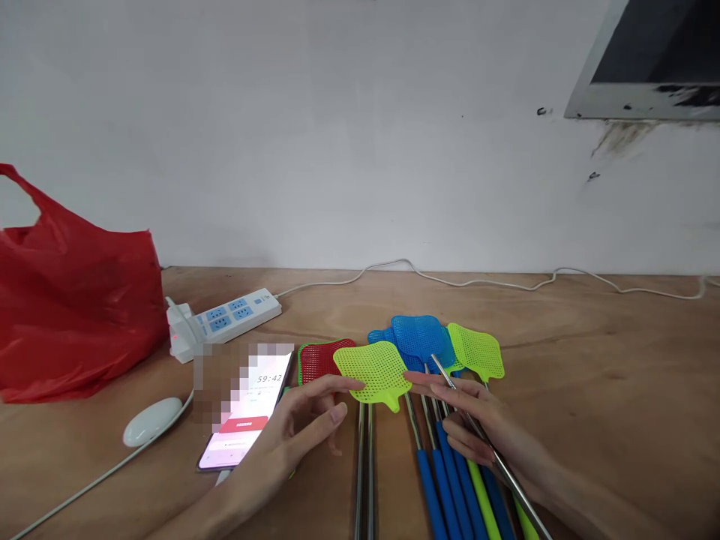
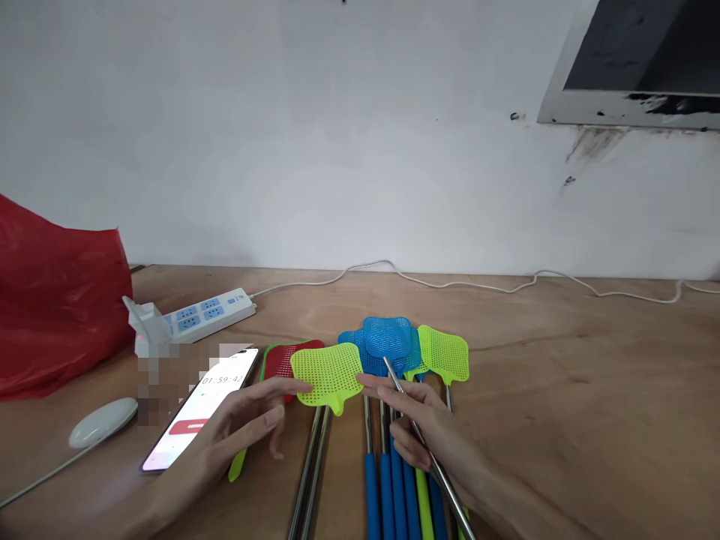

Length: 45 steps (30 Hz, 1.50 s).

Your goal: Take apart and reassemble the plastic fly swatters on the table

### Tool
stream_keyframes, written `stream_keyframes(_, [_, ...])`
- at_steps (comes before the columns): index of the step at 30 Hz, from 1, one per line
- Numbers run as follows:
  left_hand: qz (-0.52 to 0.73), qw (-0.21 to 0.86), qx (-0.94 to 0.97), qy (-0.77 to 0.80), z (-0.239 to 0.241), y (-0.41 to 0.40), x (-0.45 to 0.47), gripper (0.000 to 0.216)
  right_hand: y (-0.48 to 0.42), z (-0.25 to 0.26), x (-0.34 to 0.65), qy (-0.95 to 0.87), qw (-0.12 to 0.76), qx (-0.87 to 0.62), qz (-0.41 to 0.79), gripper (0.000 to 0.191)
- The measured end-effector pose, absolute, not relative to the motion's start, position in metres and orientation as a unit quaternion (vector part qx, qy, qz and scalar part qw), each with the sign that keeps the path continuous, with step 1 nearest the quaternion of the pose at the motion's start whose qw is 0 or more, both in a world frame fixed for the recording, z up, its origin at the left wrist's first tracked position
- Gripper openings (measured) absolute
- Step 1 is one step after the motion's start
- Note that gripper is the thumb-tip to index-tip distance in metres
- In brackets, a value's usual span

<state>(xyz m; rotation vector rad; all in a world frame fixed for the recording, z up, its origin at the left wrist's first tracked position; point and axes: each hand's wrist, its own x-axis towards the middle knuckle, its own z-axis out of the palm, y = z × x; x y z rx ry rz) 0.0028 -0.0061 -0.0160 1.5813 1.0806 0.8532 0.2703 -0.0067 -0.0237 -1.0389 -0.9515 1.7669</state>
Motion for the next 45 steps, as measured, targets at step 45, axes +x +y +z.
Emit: stream_keyframes(45, [0.158,0.109,0.904,0.382,-0.021,0.003,-0.006,0.020,0.000,-0.036,0.268,-0.376,0.480,-0.434,0.663,0.046])
